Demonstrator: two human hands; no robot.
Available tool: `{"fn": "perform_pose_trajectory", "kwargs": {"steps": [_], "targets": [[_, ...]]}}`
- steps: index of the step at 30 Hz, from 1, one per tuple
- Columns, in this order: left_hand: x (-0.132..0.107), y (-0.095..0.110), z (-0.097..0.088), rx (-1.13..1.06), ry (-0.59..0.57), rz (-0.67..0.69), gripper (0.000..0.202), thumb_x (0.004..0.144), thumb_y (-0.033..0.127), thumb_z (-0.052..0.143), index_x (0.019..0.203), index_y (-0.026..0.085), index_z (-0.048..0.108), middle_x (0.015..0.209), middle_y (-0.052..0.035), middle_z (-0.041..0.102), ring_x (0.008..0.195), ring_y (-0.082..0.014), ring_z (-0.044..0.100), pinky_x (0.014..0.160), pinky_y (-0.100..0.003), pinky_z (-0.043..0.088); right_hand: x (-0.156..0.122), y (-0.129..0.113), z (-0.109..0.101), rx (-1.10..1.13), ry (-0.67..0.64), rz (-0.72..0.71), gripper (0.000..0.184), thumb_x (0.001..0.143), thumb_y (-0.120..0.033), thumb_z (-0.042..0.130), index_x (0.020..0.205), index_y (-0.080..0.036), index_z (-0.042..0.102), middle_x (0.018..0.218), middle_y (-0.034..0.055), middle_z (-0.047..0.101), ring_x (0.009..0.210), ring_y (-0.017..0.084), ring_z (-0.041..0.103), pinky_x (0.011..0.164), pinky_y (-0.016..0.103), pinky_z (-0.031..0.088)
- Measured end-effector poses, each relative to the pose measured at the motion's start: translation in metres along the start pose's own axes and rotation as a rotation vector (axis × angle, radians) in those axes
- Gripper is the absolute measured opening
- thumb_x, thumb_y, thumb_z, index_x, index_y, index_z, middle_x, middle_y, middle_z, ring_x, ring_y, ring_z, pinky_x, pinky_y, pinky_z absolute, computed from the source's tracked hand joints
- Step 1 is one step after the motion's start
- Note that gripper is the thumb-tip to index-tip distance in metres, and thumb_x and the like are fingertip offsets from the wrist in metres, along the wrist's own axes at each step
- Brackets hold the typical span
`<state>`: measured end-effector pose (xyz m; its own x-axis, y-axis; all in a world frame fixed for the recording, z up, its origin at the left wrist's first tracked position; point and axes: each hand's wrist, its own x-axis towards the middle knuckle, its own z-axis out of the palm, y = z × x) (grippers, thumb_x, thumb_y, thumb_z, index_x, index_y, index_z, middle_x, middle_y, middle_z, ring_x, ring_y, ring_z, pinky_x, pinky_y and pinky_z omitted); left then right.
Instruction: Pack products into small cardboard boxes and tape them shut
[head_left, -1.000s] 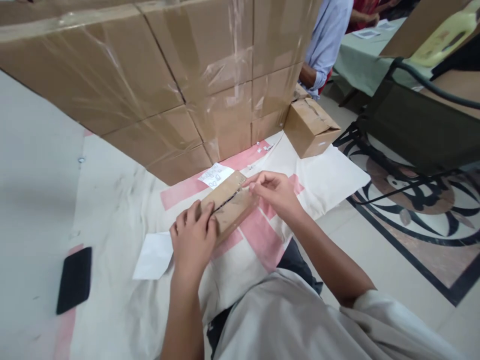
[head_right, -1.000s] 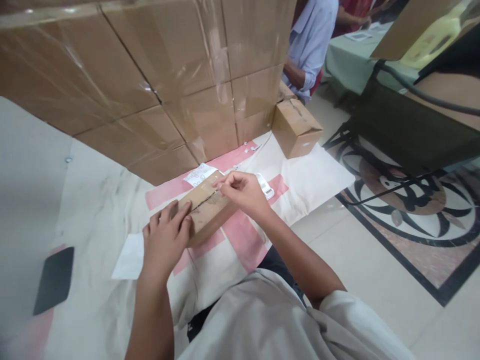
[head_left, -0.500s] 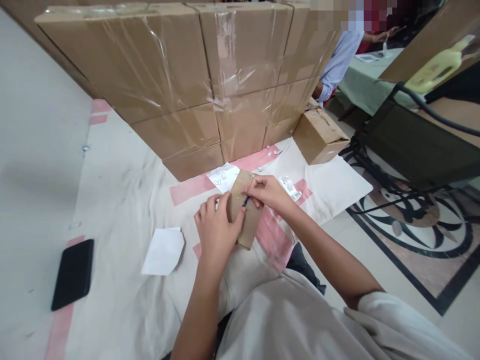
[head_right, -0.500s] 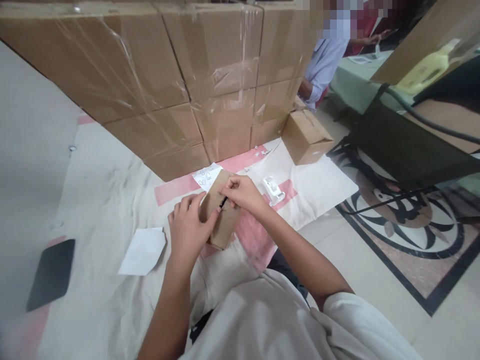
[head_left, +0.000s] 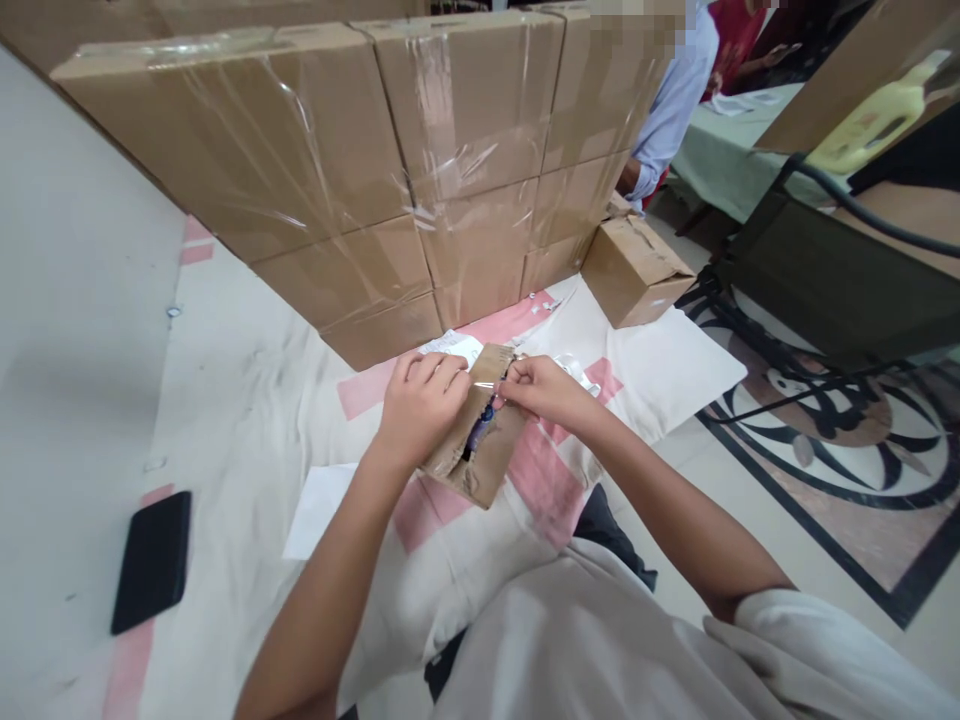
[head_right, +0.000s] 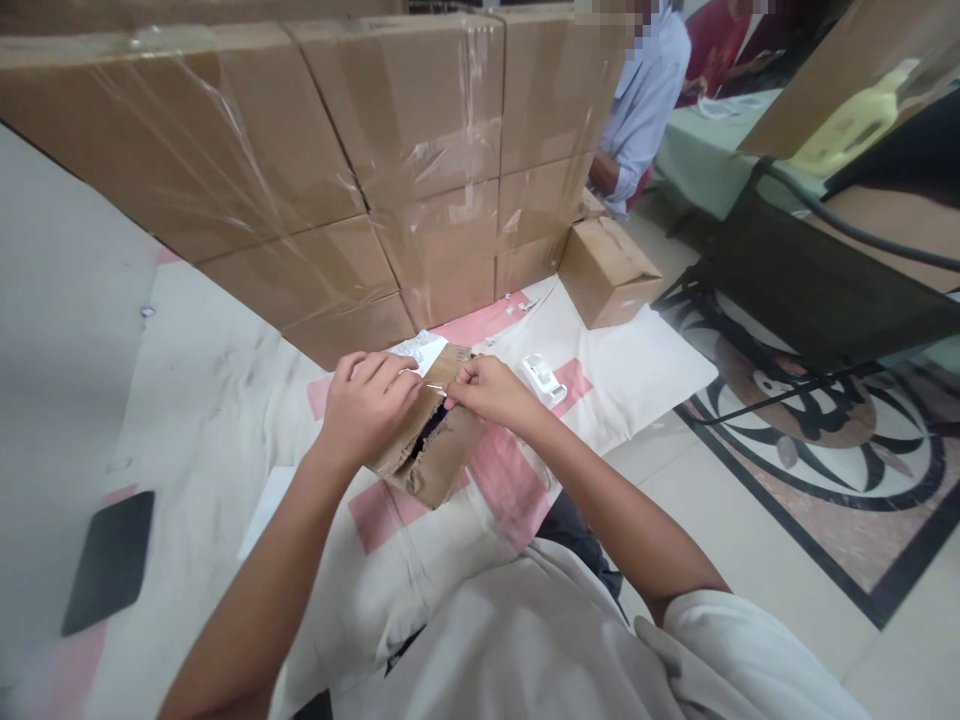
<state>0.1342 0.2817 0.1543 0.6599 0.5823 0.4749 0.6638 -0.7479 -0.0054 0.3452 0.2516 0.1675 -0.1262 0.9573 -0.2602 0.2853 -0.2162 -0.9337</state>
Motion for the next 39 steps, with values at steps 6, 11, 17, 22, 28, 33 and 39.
{"fn": "perform_pose_trajectory", "kwargs": {"steps": [6,11,17,22,28,33,39], "targets": [[0.020,-0.020,-0.002,-0.083,-0.199,0.252,0.039,0.101,0.015,0.031,0.086,0.025,0.065,0.095,-0.0053,0.070,0.091,-0.0189,0.062,0.088,-0.041,0.046,-0.013,0.003,0.002,-0.111,0.194,-0.096,0.026,0.079,-0.031,0.065,0.060,-0.020,0.052,0.060,-0.0023,0.062,0.050,0.009,0.047,0.049,0.023,0.032],[0.028,-0.023,0.002,-0.145,-0.285,0.404,0.037,0.101,0.012,0.035,0.085,0.025,0.066,0.092,-0.0044,0.068,0.091,-0.0180,0.061,0.087,-0.037,0.044,-0.014,0.015,0.011,-0.492,0.261,-0.033,0.028,0.081,-0.027,0.065,0.058,-0.021,0.052,0.063,0.0012,0.063,0.063,0.016,0.057,0.059,0.027,0.036],[0.023,-0.018,0.004,-0.042,-0.383,0.481,0.037,0.099,0.007,0.040,0.104,0.026,0.072,0.111,-0.0082,0.070,0.106,-0.0220,0.062,0.089,-0.039,0.043,-0.010,0.013,0.018,-0.870,0.284,0.077,0.028,0.082,-0.043,0.072,0.069,-0.019,0.063,0.077,0.0125,0.068,0.074,0.027,0.066,0.063,0.032,0.039],[0.006,-0.021,0.003,-0.002,-0.372,0.376,0.043,0.097,0.006,0.043,0.121,0.030,0.069,0.124,-0.0079,0.070,0.109,-0.0244,0.063,0.090,-0.041,0.046,-0.026,0.034,-0.028,-0.904,0.329,0.228,0.043,0.071,-0.059,0.080,0.066,-0.020,0.063,0.063,0.0084,0.061,0.068,0.024,0.064,0.061,0.030,0.040],[-0.048,-0.042,0.005,-0.054,-0.143,0.028,0.058,0.095,0.006,0.041,0.143,0.037,0.052,0.139,-0.0079,0.062,0.122,-0.0274,0.060,0.098,-0.047,0.049,-0.043,0.094,-0.120,-0.826,0.445,0.408,0.032,0.085,-0.043,0.066,0.063,-0.019,0.064,0.069,0.0084,0.067,0.065,0.020,0.061,0.058,0.029,0.036],[-0.142,0.001,0.015,-0.210,0.120,-0.498,0.059,0.095,0.016,0.048,0.150,0.037,0.043,0.132,-0.0113,0.058,0.122,-0.0293,0.060,0.103,-0.052,0.053,0.054,0.096,-0.157,-0.721,0.459,0.069,0.023,0.091,-0.027,0.058,0.098,-0.014,0.076,0.095,0.0093,0.074,0.088,0.019,0.065,0.078,0.026,0.044],[-0.210,0.077,0.013,-0.225,0.188,-0.853,0.036,0.094,0.028,0.056,0.130,0.028,0.062,0.123,-0.0090,0.063,0.110,-0.0264,0.065,0.073,-0.034,0.061,0.183,0.078,-0.151,-0.741,0.396,-0.046,0.022,0.081,-0.017,0.071,0.103,-0.015,0.076,0.114,0.0133,0.065,0.104,0.025,0.059,0.092,0.033,0.047]]}}
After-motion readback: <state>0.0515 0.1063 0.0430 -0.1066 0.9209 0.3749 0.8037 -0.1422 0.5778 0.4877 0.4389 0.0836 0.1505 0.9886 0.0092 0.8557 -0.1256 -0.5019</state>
